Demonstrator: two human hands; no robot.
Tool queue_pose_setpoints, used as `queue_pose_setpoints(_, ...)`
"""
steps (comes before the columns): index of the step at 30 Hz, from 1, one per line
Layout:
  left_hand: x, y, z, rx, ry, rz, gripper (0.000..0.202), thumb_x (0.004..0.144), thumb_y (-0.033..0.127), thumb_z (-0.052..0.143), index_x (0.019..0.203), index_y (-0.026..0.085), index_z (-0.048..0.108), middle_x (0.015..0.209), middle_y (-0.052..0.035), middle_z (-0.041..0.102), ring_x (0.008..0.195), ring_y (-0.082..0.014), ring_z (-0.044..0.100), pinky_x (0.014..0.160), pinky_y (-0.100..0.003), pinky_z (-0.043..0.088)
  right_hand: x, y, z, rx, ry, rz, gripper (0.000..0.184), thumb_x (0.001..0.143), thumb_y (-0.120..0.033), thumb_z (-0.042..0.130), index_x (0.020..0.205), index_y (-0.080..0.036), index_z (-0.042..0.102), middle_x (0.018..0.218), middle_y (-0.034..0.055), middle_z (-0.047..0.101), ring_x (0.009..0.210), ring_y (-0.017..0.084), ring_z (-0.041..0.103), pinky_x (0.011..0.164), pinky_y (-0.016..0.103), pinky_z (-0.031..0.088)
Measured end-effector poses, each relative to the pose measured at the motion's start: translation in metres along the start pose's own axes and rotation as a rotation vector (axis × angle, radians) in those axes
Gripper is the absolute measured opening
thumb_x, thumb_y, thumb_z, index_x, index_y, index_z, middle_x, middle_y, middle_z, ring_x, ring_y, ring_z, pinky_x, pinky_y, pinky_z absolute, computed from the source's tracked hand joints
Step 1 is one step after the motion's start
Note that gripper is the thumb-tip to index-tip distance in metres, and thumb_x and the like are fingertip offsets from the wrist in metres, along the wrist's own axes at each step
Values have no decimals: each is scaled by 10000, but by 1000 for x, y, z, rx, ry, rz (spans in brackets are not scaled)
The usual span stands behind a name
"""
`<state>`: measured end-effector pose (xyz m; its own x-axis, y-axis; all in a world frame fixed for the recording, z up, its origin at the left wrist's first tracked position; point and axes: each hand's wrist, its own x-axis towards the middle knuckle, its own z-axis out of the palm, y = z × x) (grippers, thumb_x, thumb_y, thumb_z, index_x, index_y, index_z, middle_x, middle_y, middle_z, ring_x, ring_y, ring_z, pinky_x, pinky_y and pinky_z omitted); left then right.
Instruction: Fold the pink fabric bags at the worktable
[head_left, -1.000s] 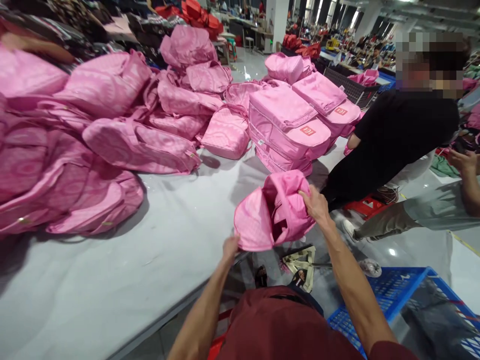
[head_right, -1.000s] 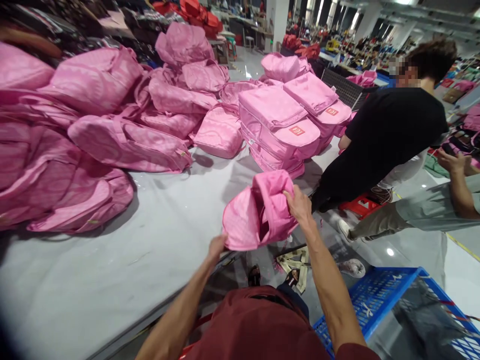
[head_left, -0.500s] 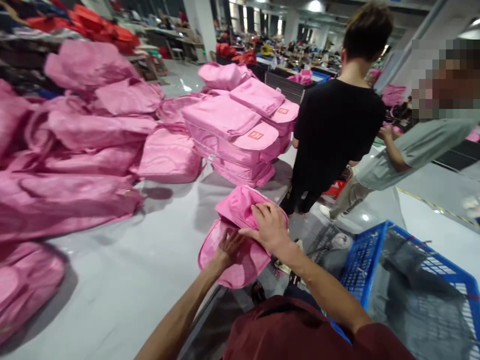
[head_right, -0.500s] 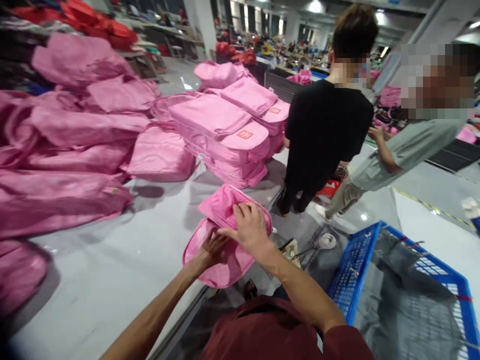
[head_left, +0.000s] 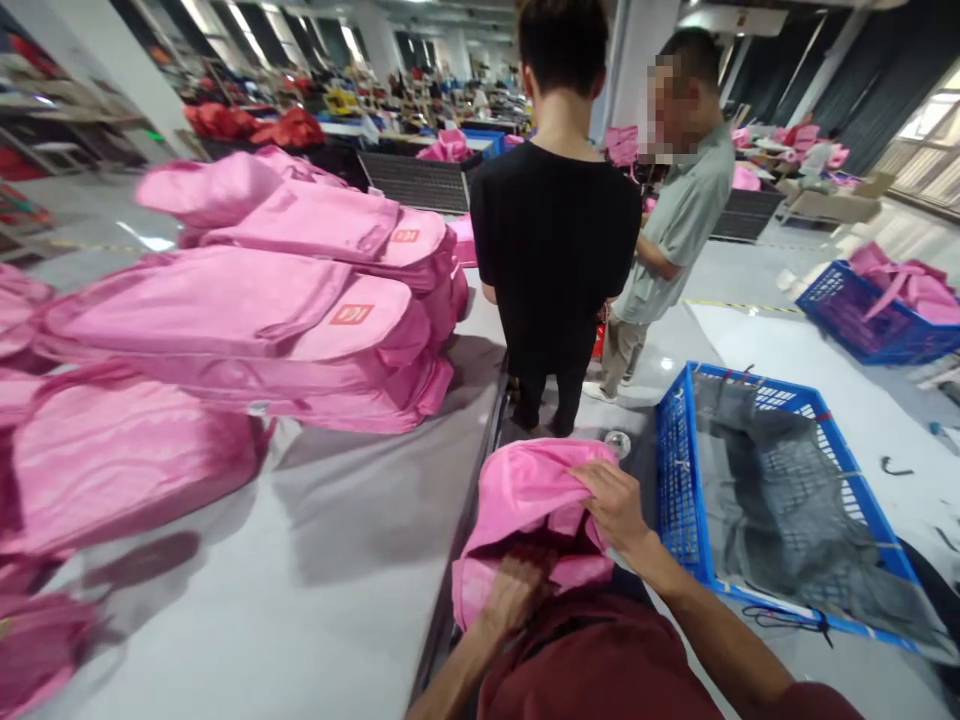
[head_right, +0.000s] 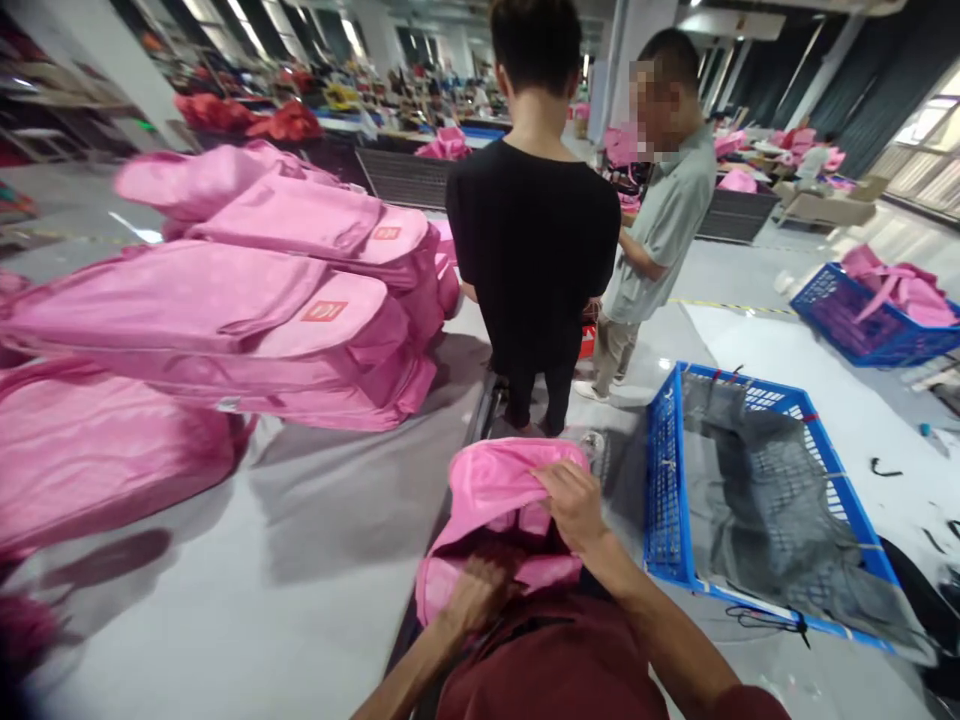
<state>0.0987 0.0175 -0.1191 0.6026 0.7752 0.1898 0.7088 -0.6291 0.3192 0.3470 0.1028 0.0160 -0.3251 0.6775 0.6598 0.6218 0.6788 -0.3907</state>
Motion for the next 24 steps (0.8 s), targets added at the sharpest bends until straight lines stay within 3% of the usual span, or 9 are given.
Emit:
queue_pose_setpoints(2,19,23,-14,-66,0,135,248,1010,287,823,1253,237,823,1093,-58,887,950,-270,835,844,-370,634,-23,9,-31,-42,43,68,373,1212,-381,510,1339,-210,816,1092,92,853,1010,252,793,882,387,615)
queue_pose_setpoints(5,52,46,-45,-100,244,354,305,1090,190,684,1380,237,764,1203,-47,884,1029,-233,814,927,-364,613,-53,26,-65,-121,122,179,299,1192,-340,562,1269,-204,817,1031,75,846,947,245,795,843,380,622)
queue_pose_setpoints(7,80,49,-58,-88,436,358,411,1091,203,702,1497,265,711,1279,-65,870,1157,-250,792,1067,-401,588,-67,41,-77,-192,157,254,271,1175,-319,584,1219,-201,824,1010,69,848,926,246,797,825,382,623)
queue_pose_setpoints(9,116,42,-59,-79,496,233,528,1076,324,766,1591,293,650,1408,-107,824,1343,-294,737,1236,-478,513,-76,56,-81,-273,160,319,283,1170,-336,588,1164,-206,839,999,69,854,907,247,799,802,381,622)
queue_pose_setpoints(13,189,11,-31,-185,336,161,766,1045,487,670,1731,182,515,1731,-217,584,1650,-415,492,1370,-638,369,-75,86,-81,-311,110,359,335,1183,-365,571,1073,-220,853,1010,69,867,879,230,804,786,354,625)
queue_pose_setpoints(16,225,-7,-17,-375,243,166,742,978,370,589,1690,160,582,1699,-181,635,1626,-377,536,1351,-561,424,-66,112,-83,-217,26,362,366,1197,-377,542,1082,-223,853,1058,74,873,936,220,815,831,325,625)
queue_pose_setpoints(20,259,-18,-30,-662,100,-124,545,904,306,563,1371,196,822,1264,-119,871,1127,-300,802,986,-398,597,-46,168,-80,-89,-177,504,484,1171,-472,563,843,-211,806,783,52,773,724,194,715,687,286,533)
queue_pose_setpoints(22,282,-24,-38,-822,10,-341,369,894,359,593,1088,209,868,938,-54,841,842,-242,731,788,-342,524,-32,204,-69,21,-287,634,572,1112,-546,633,651,-214,699,600,2,598,581,153,546,582,280,404)
queue_pose_setpoints(24,308,-32,-40,-1006,-76,-533,266,863,441,683,835,205,803,751,-3,719,739,-193,609,713,-307,433,-17,238,-51,174,-324,811,632,1020,-619,716,546,-214,609,541,-28,462,554,125,412,550,281,299)
